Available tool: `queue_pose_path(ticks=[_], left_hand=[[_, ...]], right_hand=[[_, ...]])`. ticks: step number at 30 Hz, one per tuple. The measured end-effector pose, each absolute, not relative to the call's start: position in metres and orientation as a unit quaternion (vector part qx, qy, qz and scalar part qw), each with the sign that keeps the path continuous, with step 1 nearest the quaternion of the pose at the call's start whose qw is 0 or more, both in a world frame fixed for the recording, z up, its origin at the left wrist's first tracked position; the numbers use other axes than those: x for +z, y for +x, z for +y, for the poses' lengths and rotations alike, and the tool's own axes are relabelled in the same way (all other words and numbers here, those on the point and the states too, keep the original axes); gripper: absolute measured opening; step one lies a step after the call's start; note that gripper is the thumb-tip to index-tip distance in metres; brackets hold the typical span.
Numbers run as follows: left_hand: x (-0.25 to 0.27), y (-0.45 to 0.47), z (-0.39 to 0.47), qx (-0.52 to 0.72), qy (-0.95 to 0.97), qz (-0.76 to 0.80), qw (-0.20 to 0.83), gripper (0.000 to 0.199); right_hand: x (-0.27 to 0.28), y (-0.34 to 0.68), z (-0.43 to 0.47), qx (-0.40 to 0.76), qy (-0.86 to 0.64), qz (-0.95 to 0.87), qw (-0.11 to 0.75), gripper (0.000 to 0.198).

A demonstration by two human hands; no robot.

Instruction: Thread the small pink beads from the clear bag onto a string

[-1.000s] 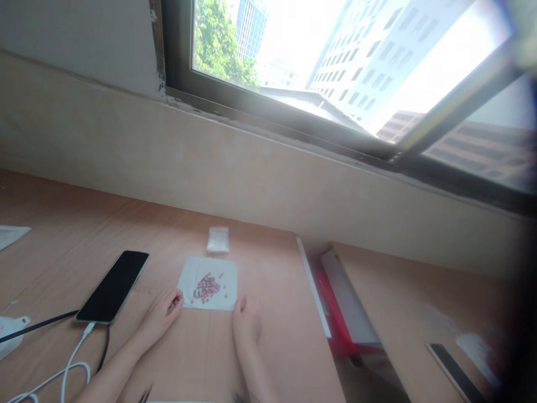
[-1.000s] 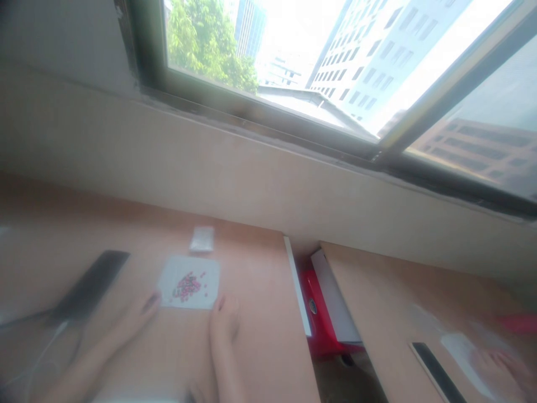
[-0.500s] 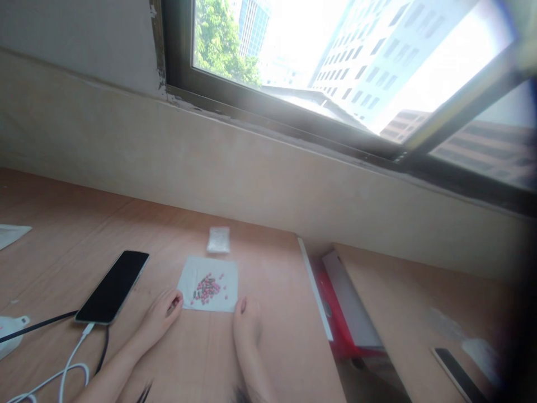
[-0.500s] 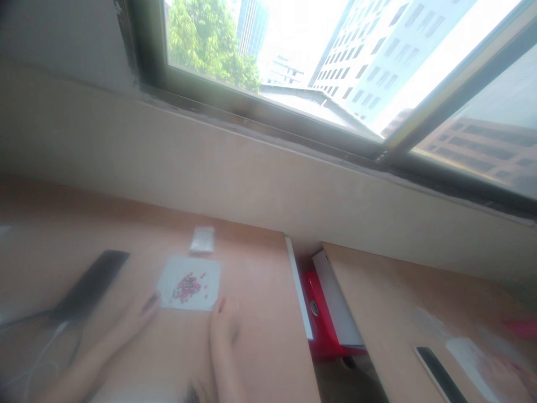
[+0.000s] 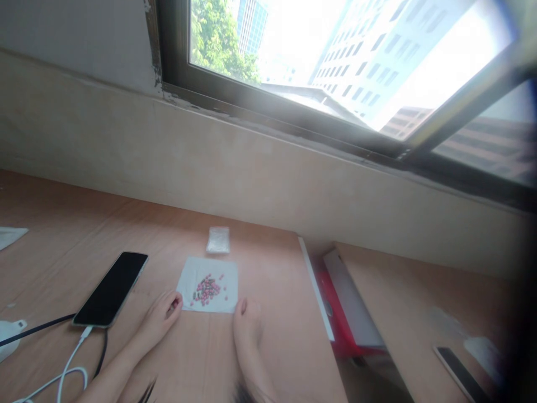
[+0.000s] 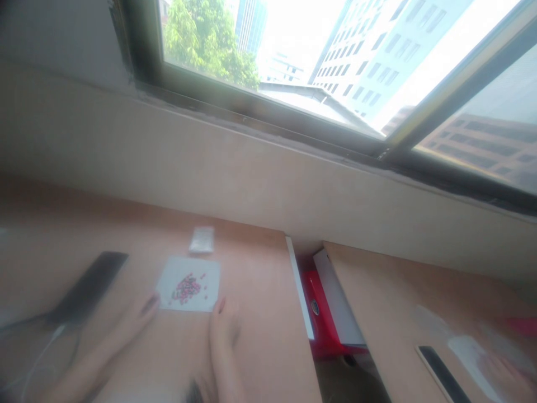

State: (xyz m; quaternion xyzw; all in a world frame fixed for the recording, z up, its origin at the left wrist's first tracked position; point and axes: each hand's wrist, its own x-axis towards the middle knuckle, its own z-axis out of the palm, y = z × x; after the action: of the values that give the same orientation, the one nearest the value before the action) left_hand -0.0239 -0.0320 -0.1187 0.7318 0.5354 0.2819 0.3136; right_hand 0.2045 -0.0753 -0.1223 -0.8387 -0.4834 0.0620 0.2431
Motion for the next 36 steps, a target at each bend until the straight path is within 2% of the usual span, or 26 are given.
queue_pose_path(ticks=[25, 36], left_hand=[[-0.123, -0.024, -0.031, 0.276, 0.730, 0.533, 0.326, 0.021], [-0.116, -0.021, -0.028, 0.288, 0.718, 0.541, 0.330, 0.023]], right_hand=[[-0.122, 0.204, -0.074, 0.059, -0.849, -0.472, 0.232, 0.027], [-0.110, 0.213, -0.055, 0.177, -0.822, -0.459, 0.287, 0.022]])
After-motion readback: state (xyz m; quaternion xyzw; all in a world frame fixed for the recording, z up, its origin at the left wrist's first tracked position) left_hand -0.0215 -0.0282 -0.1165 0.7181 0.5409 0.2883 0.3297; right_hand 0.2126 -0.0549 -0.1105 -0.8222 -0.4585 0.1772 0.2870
